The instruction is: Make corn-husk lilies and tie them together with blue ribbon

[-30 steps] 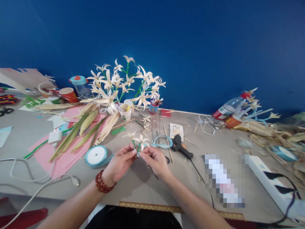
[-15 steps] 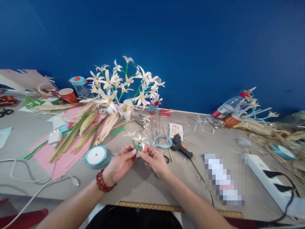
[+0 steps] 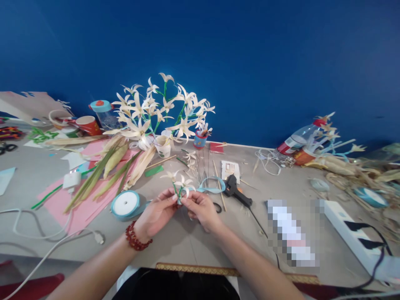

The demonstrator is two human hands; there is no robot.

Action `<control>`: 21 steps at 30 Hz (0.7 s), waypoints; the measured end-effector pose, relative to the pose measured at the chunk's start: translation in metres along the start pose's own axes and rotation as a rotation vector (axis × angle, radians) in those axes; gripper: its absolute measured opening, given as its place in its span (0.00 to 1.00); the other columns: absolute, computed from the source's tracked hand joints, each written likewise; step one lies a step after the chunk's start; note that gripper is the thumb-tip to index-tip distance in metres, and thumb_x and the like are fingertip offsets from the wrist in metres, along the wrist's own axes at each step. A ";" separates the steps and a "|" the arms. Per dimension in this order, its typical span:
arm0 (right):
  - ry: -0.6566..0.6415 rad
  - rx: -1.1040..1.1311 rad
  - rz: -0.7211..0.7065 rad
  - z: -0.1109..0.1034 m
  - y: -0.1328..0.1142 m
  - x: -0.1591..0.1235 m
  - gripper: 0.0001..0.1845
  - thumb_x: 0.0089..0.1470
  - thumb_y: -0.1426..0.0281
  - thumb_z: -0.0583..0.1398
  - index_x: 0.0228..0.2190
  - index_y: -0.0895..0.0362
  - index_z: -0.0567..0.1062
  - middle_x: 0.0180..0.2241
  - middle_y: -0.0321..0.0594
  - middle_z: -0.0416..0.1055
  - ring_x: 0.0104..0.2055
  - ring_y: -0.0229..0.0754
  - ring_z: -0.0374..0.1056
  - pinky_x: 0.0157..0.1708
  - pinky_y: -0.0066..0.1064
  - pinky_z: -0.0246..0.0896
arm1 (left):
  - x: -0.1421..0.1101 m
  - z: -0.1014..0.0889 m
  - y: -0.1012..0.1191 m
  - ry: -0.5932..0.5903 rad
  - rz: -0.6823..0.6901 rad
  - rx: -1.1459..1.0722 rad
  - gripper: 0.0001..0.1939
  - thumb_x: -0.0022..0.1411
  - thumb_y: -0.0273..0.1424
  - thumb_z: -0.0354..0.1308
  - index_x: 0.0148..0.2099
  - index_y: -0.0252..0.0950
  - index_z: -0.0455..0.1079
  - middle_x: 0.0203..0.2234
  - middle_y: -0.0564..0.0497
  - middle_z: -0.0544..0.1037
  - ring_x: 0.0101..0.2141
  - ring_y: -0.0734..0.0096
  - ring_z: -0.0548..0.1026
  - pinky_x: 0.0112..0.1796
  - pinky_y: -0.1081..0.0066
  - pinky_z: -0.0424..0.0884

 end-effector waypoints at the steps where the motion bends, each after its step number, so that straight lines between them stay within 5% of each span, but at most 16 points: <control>1: -0.002 0.015 0.010 0.000 0.000 0.000 0.18 0.42 0.60 0.70 0.23 0.58 0.70 0.17 0.24 0.54 0.16 0.25 0.40 0.14 0.21 0.35 | 0.000 0.000 0.000 -0.008 0.008 0.004 0.05 0.54 0.21 0.65 0.35 0.34 0.76 0.32 0.51 0.79 0.35 0.73 0.74 0.43 0.72 0.68; 21: -0.044 0.081 0.072 0.003 -0.001 -0.003 0.18 0.42 0.59 0.70 0.23 0.59 0.73 0.09 0.21 0.52 0.11 0.25 0.41 0.13 0.21 0.38 | 0.003 -0.002 0.000 -0.098 0.030 0.033 0.07 0.56 0.22 0.64 0.39 0.34 0.77 0.32 0.51 0.79 0.37 0.73 0.73 0.44 0.74 0.66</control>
Point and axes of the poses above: each hand's wrist, its own x-axis towards the middle knuckle, its own z-axis out of the palm, y = z × x, the point moved 2 cm from there along x, towards the middle knuckle
